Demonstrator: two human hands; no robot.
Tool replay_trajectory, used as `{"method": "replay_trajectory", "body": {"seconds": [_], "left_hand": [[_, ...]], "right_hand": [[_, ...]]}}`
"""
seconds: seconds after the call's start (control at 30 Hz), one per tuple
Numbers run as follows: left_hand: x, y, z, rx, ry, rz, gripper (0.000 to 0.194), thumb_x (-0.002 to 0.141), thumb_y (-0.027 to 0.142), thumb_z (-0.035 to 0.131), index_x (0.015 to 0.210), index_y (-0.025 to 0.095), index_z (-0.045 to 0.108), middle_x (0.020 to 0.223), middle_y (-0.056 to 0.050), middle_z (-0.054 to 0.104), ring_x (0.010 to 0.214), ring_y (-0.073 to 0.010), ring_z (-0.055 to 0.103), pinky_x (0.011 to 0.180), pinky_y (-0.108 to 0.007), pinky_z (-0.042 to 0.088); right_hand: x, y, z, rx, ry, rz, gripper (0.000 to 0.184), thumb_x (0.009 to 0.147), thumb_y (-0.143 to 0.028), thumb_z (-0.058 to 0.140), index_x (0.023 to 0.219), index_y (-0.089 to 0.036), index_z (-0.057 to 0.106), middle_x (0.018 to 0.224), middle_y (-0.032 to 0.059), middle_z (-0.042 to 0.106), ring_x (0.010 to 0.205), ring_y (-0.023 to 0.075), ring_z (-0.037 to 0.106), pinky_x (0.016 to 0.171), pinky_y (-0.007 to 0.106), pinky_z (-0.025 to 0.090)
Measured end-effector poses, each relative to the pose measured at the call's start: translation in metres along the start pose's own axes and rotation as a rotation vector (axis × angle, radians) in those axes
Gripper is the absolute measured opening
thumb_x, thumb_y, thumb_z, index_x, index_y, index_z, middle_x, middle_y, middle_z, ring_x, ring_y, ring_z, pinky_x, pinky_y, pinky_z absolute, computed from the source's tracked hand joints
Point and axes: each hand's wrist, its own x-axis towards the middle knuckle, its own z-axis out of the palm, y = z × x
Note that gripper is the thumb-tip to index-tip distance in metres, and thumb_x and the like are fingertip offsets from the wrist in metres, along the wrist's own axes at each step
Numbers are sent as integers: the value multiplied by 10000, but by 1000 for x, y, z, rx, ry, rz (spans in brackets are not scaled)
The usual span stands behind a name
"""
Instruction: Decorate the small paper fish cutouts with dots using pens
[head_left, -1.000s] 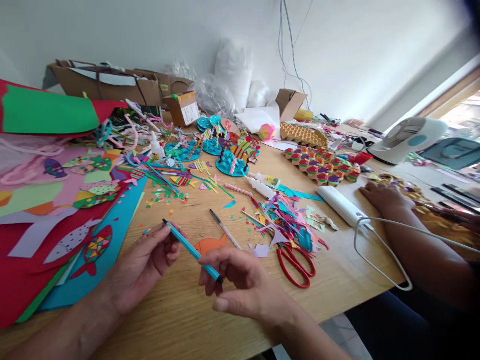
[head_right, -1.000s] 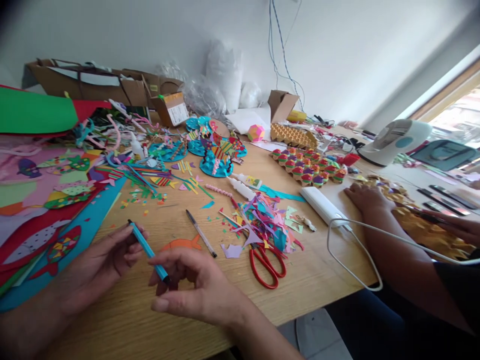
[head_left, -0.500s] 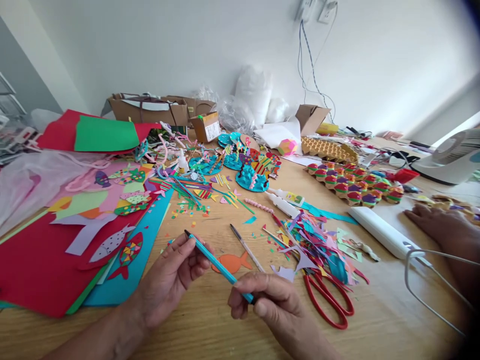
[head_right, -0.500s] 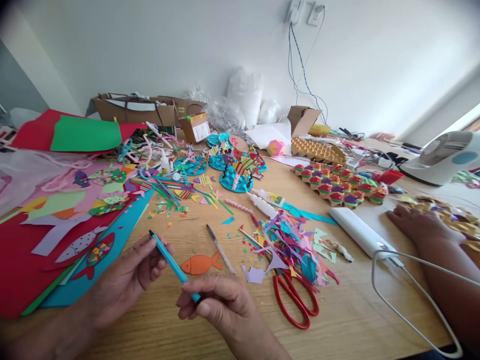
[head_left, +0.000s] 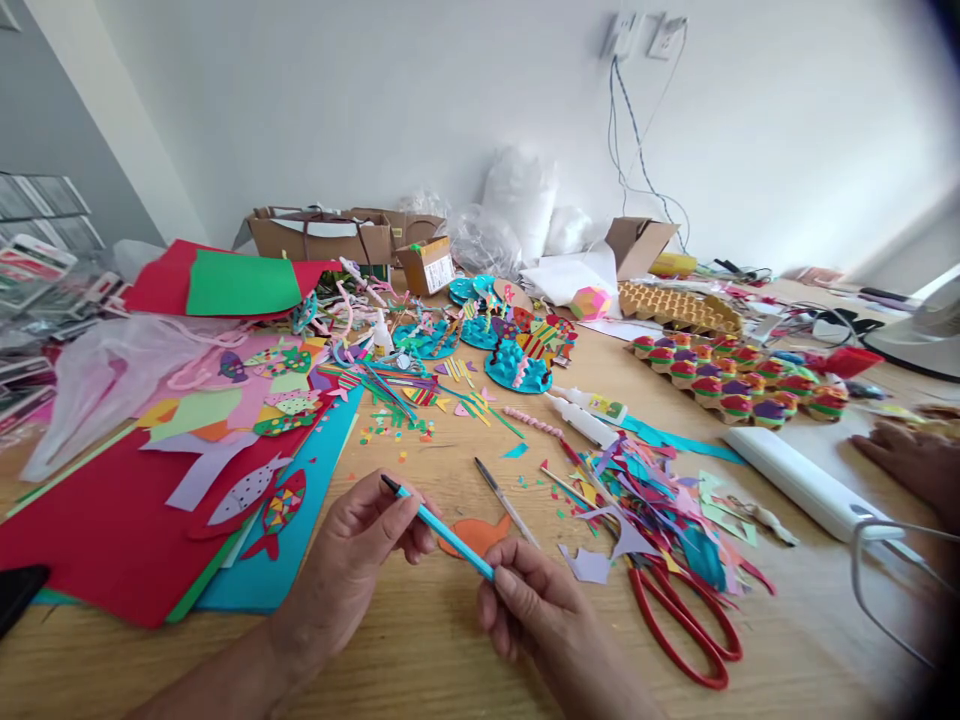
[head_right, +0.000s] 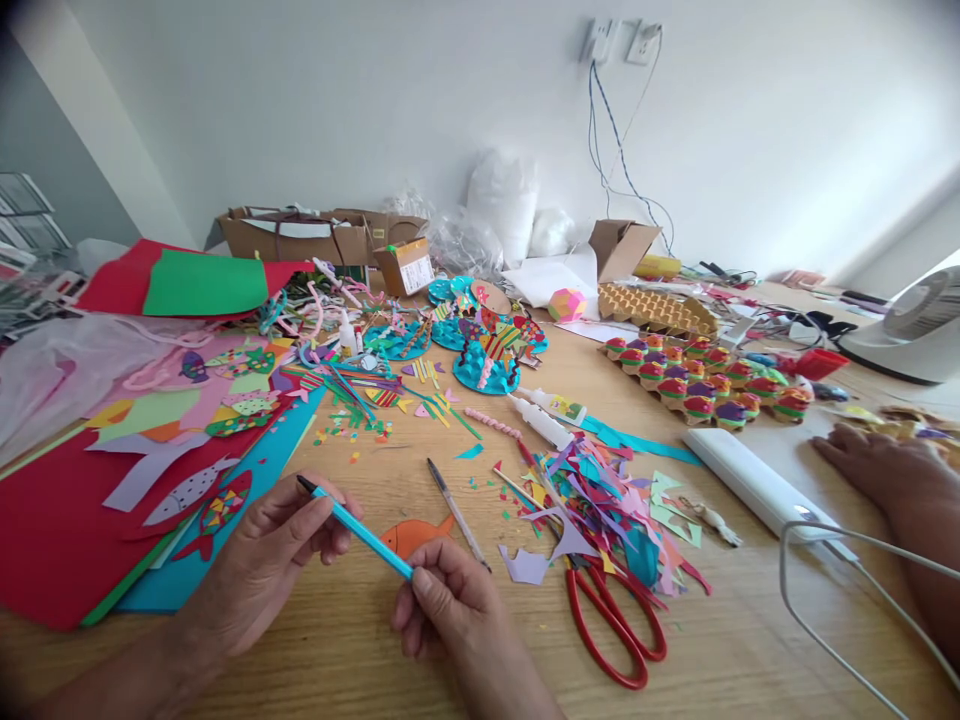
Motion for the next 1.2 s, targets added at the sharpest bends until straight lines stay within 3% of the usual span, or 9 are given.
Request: {"method": "replay_trajectory", "body": {"seconds": [0.53, 0.73, 1.07, 1.2], "left_hand": [[-2, 1, 2, -52, 42, -18, 194, 763, 362, 695, 837, 183, 690, 679, -16, 634, 605, -144, 598, 554, -227, 469], [-2, 0, -1, -62, 19, -9, 185, 791, 344, 662, 845, 171, 692, 669, -31, 639, 612, -151, 592, 539, -229, 460], [-2, 1, -2, -57, 35, -13, 206, 783, 358, 665, 843, 163, 695, 652, -41, 650, 597, -155, 598, 518, -224, 459], [0, 2, -2, -131, 48, -49, 209, 755, 362, 699, 839, 171, 701, 642, -30, 650, 577, -134, 591, 511, -199, 453]], "right_hand": [[3, 7, -3, 13, -20, 44, 466, 701, -587, 666, 758, -162, 484, 548, -8, 614, 370, 50, 456, 377, 164, 259], [-2, 1, 3, -3, 37, 39, 412, 741, -529, 665, 765, -147, 511, 569, -16, 607, 418, 44, 465, 426, 162, 269], [-2, 5, 2, 7, 16, 25, 387, 757, -516, 656, 768, -155, 517, 553, -12, 595, 409, 54, 444, 422, 171, 261], [-10, 0, 3, 46, 55, -124, 390, 704, -470, 727, 923, -190, 567, 664, 5, 623, 501, 87, 495, 475, 194, 323]]}}
